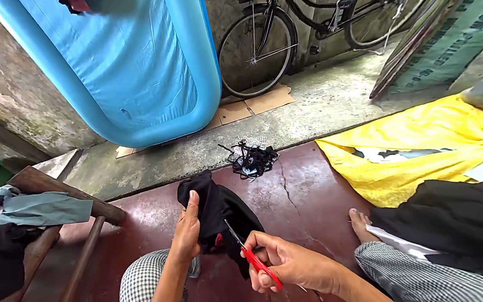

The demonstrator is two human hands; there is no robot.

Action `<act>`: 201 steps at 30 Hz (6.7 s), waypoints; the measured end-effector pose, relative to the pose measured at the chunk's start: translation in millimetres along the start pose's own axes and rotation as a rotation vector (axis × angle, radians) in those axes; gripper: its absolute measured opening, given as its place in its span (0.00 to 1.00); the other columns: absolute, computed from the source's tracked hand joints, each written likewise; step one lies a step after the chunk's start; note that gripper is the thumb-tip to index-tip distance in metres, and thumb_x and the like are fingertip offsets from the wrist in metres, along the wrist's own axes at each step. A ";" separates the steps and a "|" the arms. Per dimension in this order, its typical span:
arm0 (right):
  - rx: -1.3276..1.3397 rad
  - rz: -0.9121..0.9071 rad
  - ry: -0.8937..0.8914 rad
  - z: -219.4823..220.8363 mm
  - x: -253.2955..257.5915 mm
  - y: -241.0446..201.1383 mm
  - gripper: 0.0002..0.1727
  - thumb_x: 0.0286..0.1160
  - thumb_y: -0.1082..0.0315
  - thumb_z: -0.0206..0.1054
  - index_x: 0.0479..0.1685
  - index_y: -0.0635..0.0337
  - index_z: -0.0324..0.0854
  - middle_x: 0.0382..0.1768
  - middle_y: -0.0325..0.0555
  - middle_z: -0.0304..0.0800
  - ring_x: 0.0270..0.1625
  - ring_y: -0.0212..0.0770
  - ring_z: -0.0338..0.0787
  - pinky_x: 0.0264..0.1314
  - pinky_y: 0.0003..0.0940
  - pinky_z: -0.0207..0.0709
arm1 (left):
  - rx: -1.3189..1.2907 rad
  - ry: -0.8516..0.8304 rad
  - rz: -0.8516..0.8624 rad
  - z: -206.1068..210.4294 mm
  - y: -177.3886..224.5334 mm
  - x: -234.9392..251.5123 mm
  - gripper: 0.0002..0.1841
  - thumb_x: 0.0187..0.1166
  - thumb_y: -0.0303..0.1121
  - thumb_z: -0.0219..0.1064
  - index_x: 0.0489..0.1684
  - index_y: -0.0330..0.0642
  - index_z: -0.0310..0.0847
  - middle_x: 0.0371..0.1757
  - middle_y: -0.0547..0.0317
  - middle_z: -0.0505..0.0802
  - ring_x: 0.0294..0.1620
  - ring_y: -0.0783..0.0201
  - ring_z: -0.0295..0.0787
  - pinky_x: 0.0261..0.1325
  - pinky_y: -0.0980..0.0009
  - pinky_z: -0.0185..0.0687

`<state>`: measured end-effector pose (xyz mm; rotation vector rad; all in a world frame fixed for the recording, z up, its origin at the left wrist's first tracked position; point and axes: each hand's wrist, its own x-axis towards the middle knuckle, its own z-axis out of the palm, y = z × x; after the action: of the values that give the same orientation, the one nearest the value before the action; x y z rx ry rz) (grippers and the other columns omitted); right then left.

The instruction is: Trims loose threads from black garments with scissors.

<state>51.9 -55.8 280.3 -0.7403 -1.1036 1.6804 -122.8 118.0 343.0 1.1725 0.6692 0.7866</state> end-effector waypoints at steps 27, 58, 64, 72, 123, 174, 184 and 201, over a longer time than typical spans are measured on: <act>0.032 0.029 -0.066 0.2 10.3 -8.6 0.22 0.73 0.65 0.76 0.65 0.53 0.74 0.37 0.49 0.92 0.35 0.38 0.93 0.37 0.29 0.88 | 0.145 -0.048 0.185 -13.1 10.3 0.7 0.23 0.92 0.52 0.47 0.66 0.50 0.82 0.53 0.54 0.93 0.54 0.61 0.92 0.62 0.58 0.89; 0.033 0.024 0.010 11.0 13.3 -3.1 0.24 0.75 0.63 0.75 0.67 0.53 0.72 0.37 0.51 0.91 0.37 0.43 0.94 0.42 0.37 0.90 | 0.162 -0.030 0.217 -15.7 8.4 0.8 0.24 0.93 0.51 0.45 0.68 0.48 0.80 0.53 0.52 0.94 0.55 0.60 0.93 0.63 0.56 0.89; 0.028 -0.010 0.013 11.0 17.0 -3.7 0.23 0.76 0.64 0.74 0.66 0.54 0.70 0.37 0.51 0.91 0.37 0.42 0.94 0.40 0.33 0.89 | 0.132 -0.045 0.211 -11.9 6.1 -0.1 0.24 0.93 0.51 0.46 0.69 0.47 0.79 0.54 0.51 0.93 0.56 0.59 0.92 0.64 0.56 0.89; 0.038 -0.021 0.057 13.5 16.4 -4.2 0.21 0.76 0.65 0.73 0.64 0.53 0.72 0.33 0.47 0.90 0.33 0.41 0.93 0.42 0.40 0.91 | 0.142 -0.026 0.200 -10.3 5.0 0.7 0.23 0.93 0.50 0.45 0.70 0.47 0.78 0.54 0.52 0.93 0.55 0.60 0.93 0.64 0.56 0.89; 0.101 -0.089 0.355 31.7 35.1 -19.8 0.23 0.74 0.59 0.75 0.59 0.55 0.70 0.31 0.46 0.87 0.31 0.44 0.92 0.39 0.46 0.92 | 0.064 0.159 0.240 18.3 -30.3 -3.4 0.26 0.93 0.51 0.45 0.71 0.40 0.76 0.57 0.50 0.92 0.59 0.60 0.91 0.67 0.58 0.86; -0.333 0.250 0.231 -20.8 -4.3 -42.4 0.21 0.71 0.63 0.76 0.60 0.52 0.76 0.31 0.46 0.91 0.31 0.39 0.92 0.33 0.32 0.86 | -0.410 -0.093 -0.516 -14.9 -53.6 7.2 0.26 0.86 0.55 0.57 0.49 0.38 0.86 0.41 0.45 0.94 0.43 0.57 0.93 0.48 0.56 0.91; -0.469 0.398 0.242 -22.8 -8.2 -31.3 0.21 0.73 0.64 0.75 0.61 0.53 0.74 0.32 0.42 0.91 0.30 0.37 0.91 0.32 0.31 0.85 | 0.156 0.099 -0.190 -21.3 -45.6 16.1 0.19 0.89 0.41 0.61 0.57 0.29 0.81 0.44 0.42 0.94 0.45 0.52 0.94 0.54 0.53 0.91; -0.332 0.281 0.353 -3.4 6.1 -24.1 0.22 0.72 0.62 0.76 0.62 0.51 0.73 0.35 0.44 0.92 0.33 0.40 0.93 0.35 0.35 0.88 | -0.216 0.100 -0.164 -15.2 -26.5 10.9 0.24 0.93 0.48 0.49 0.69 0.37 0.76 0.51 0.41 0.92 0.52 0.51 0.93 0.57 0.50 0.89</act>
<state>61.8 -45.8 301.0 -1.4020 -1.0707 1.5252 -123.9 130.1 313.0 0.8751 0.7342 0.7619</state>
